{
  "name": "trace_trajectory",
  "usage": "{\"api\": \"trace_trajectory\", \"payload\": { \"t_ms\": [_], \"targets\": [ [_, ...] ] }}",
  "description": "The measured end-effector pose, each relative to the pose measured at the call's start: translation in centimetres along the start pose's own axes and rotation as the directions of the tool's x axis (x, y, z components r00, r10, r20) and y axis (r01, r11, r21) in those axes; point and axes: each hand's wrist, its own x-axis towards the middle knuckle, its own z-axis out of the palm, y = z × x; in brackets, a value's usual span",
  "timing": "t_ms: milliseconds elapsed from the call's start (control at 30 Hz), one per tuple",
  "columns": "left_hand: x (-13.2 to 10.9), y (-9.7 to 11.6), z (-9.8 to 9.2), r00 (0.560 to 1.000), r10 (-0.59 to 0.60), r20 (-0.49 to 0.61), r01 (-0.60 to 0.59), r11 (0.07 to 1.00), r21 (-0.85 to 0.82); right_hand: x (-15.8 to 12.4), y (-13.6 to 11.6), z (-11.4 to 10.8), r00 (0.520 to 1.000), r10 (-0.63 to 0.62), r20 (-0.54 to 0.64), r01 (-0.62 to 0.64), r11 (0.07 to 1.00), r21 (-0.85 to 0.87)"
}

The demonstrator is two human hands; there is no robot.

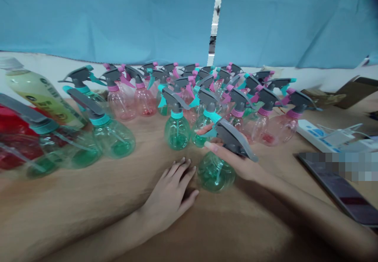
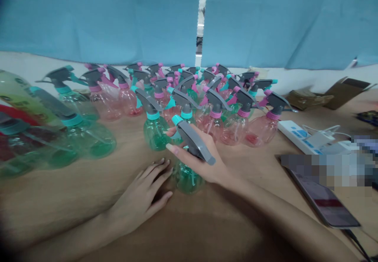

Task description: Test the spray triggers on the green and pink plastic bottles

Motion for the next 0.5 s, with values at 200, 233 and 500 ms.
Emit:
{"api": "trace_trajectory", "payload": {
  "t_ms": [200, 233, 500],
  "targets": [
    [-0.03, -0.03, -0.04, 1.0, 0.006, -0.018, -0.006, 1.0, -0.015, 0.11, -0.58, 0.09, 0.999, -0.044, -0.004, 0.044, 0.999, -0.005],
    [-0.04, -0.03, -0.04, 1.0, 0.002, -0.016, -0.002, 1.0, -0.016, 0.13, -0.64, 0.1, 0.999, -0.046, -0.004, 0.046, 0.999, -0.001],
    [-0.07, 0.03, -0.12, 1.0, -0.001, -0.018, 0.0, 1.0, -0.018, 0.08, -0.46, 0.12, 0.999, -0.053, 0.002, 0.053, 0.998, 0.024]
  ]
}}
